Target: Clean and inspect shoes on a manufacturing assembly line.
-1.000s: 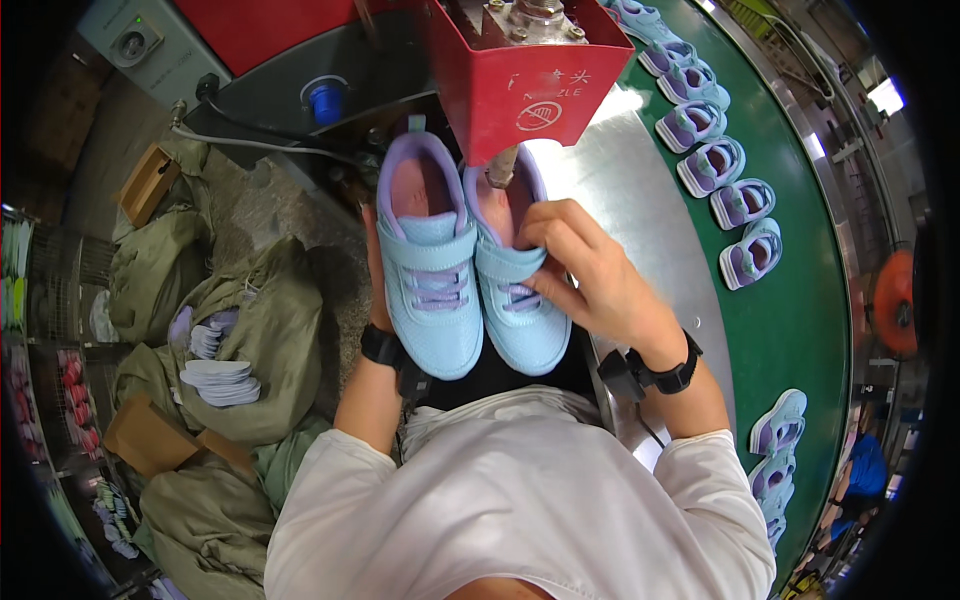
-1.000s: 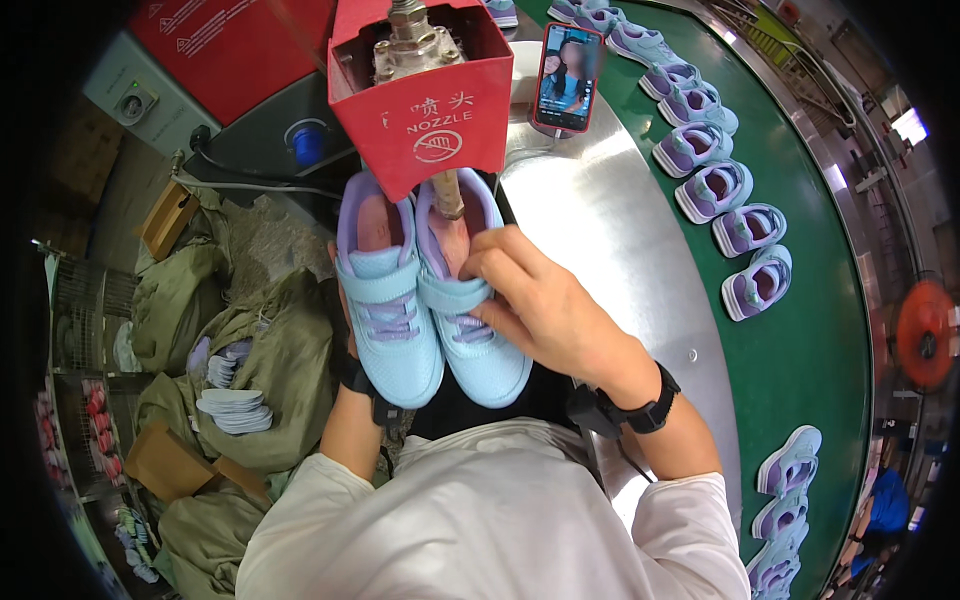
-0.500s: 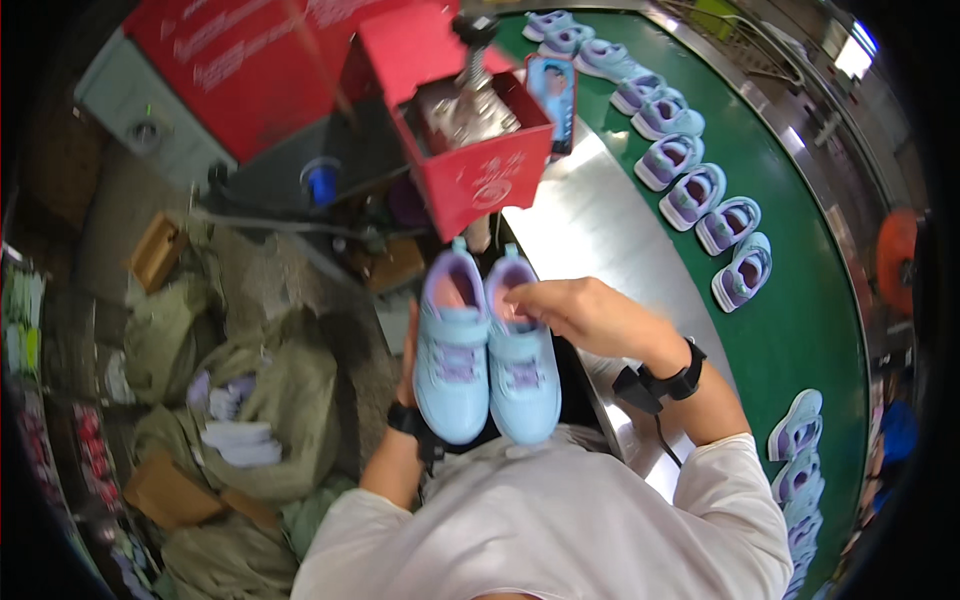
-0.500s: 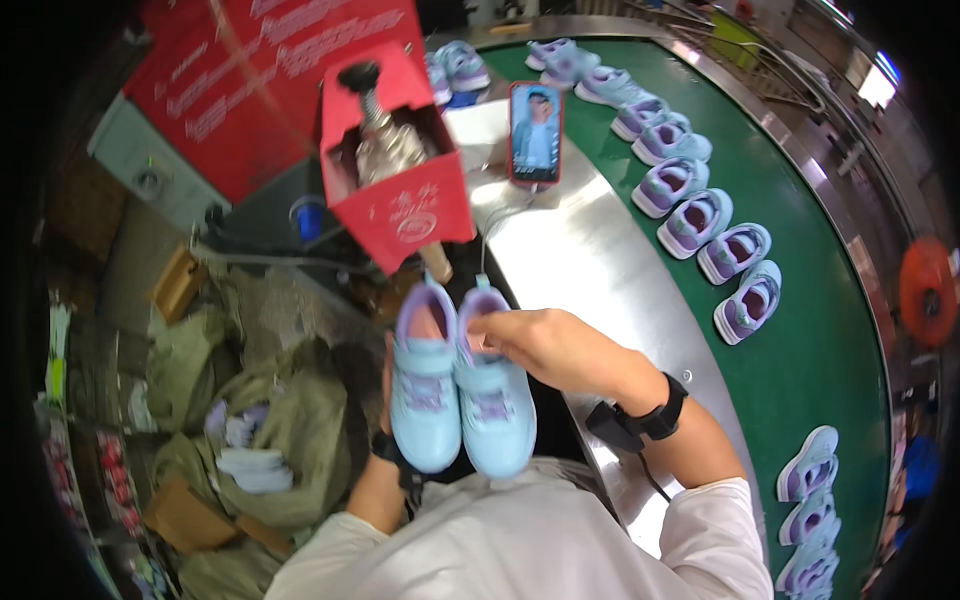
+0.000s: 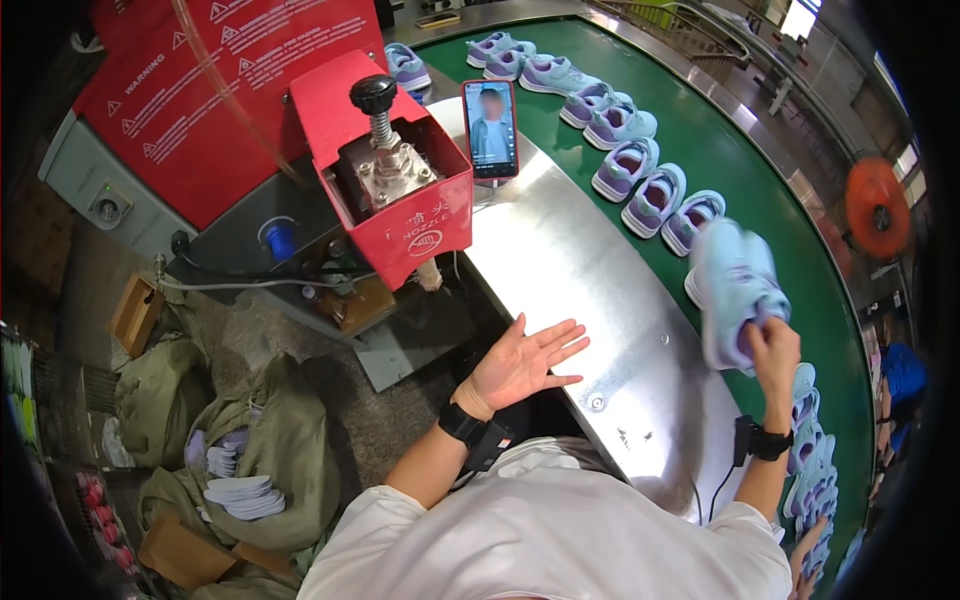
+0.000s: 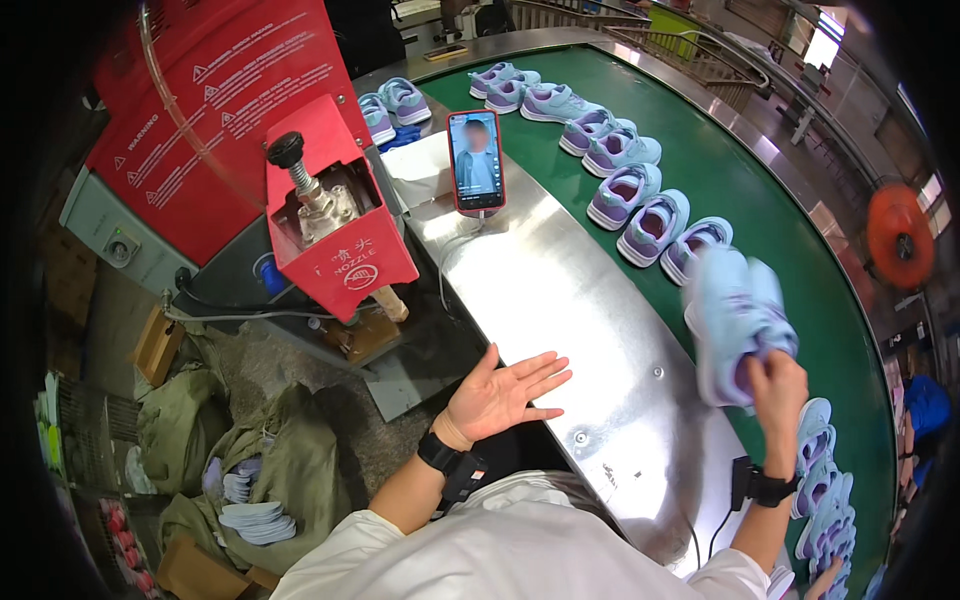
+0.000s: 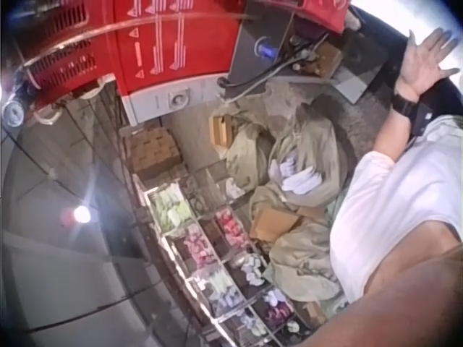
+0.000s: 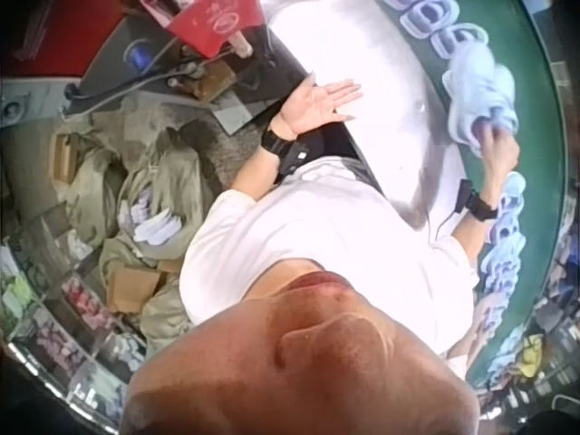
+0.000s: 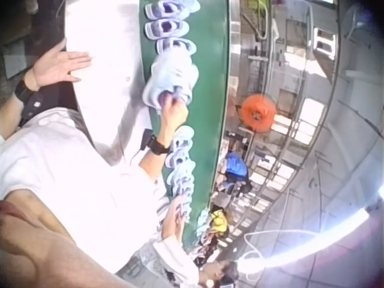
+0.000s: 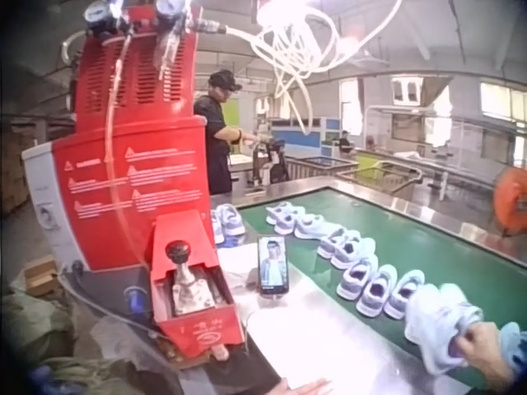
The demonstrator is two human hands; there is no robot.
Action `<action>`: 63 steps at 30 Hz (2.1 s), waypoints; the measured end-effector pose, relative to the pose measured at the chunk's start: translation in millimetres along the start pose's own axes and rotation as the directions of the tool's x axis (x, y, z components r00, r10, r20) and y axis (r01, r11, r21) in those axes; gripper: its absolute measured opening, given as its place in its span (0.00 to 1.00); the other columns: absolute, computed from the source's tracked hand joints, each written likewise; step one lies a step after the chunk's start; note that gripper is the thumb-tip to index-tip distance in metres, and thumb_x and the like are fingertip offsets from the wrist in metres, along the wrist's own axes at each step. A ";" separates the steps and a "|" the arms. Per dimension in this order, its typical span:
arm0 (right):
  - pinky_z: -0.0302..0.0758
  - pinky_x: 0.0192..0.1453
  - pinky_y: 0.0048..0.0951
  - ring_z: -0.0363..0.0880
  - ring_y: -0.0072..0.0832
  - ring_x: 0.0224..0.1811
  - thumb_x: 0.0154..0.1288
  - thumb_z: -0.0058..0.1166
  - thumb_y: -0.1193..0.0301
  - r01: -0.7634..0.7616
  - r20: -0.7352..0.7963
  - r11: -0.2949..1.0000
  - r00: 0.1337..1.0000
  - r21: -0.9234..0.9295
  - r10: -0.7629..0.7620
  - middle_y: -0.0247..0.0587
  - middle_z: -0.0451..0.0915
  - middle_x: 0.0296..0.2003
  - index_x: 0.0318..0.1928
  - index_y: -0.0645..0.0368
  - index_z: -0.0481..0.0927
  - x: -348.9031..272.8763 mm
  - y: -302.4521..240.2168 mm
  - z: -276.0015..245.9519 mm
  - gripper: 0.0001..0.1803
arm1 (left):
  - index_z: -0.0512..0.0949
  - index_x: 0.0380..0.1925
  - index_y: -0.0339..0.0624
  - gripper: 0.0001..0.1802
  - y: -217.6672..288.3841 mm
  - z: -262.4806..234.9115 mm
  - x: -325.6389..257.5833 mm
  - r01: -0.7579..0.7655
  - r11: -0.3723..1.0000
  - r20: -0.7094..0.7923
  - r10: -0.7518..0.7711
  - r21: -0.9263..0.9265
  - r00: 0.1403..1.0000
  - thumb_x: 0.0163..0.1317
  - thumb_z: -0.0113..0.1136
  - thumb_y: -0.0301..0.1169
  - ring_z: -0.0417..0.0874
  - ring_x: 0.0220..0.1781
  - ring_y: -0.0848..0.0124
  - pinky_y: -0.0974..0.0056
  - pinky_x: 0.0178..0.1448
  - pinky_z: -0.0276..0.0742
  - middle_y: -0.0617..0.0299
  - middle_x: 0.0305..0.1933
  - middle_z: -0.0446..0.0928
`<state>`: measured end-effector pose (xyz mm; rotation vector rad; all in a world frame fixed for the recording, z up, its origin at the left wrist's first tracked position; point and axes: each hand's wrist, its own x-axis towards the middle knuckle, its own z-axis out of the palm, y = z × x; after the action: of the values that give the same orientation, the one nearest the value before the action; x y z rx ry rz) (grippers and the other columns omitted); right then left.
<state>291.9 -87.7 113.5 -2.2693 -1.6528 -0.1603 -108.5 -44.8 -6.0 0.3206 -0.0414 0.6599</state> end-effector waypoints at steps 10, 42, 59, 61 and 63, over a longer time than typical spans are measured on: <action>0.75 0.41 0.45 0.81 0.55 0.36 0.71 0.51 0.56 -0.107 -0.059 0.993 0.992 0.056 0.111 0.59 0.82 0.31 0.35 0.66 0.82 55.6 26.1 26.1 0.22 | 0.48 0.75 0.35 0.40 -7.1 -5.9 11.0 0.024 0.991 -0.042 -0.019 0.131 0.999 0.76 0.36 0.54 0.41 0.83 0.61 0.42 0.80 0.46 0.53 0.81 0.44; 0.79 0.45 0.49 0.84 0.55 0.37 0.56 0.61 0.52 -0.042 0.209 0.967 0.973 -0.251 0.097 0.62 0.83 0.30 0.29 0.65 0.86 70.2 48.9 57.0 0.24 | 0.47 0.76 0.38 0.37 -15.3 -11.3 -8.9 -0.125 0.975 -0.030 0.133 0.186 0.991 0.77 0.39 0.49 0.41 0.83 0.63 0.46 0.81 0.46 0.58 0.82 0.43; 0.78 0.41 0.43 0.84 0.48 0.32 0.50 0.60 0.62 -0.144 0.210 0.990 0.967 -0.006 0.142 0.58 0.82 0.28 0.33 0.64 0.84 94.3 114.8 87.0 0.17 | 0.47 0.76 0.37 0.35 -22.2 -2.1 -10.5 -0.131 0.982 -0.032 0.136 0.136 0.990 0.77 0.40 0.45 0.42 0.83 0.61 0.46 0.81 0.48 0.58 0.82 0.44; 0.78 0.41 0.44 0.84 0.49 0.34 0.51 0.60 0.62 -0.173 0.144 0.984 0.974 -0.035 0.176 0.56 0.82 0.30 0.34 0.63 0.84 100.7 134.9 73.4 0.16 | 0.48 0.76 0.37 0.35 -24.2 3.7 -10.7 -0.114 0.982 -0.045 0.122 0.150 0.991 0.77 0.38 0.47 0.43 0.83 0.62 0.47 0.81 0.48 0.58 0.81 0.45; 0.77 0.42 0.46 0.83 0.51 0.37 0.54 0.59 0.63 -0.169 0.006 0.981 0.985 -0.092 0.170 0.55 0.83 0.33 0.36 0.61 0.82 103.0 128.4 56.4 0.15 | 0.49 0.75 0.38 0.36 -24.0 9.6 -13.3 -0.106 0.980 -0.069 0.119 0.167 0.991 0.78 0.37 0.49 0.45 0.83 0.62 0.47 0.81 0.49 0.57 0.81 0.46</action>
<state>440.3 -11.3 64.1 -2.4711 -1.4776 -0.1830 -103.8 -73.5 -5.4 0.4519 0.0701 0.7899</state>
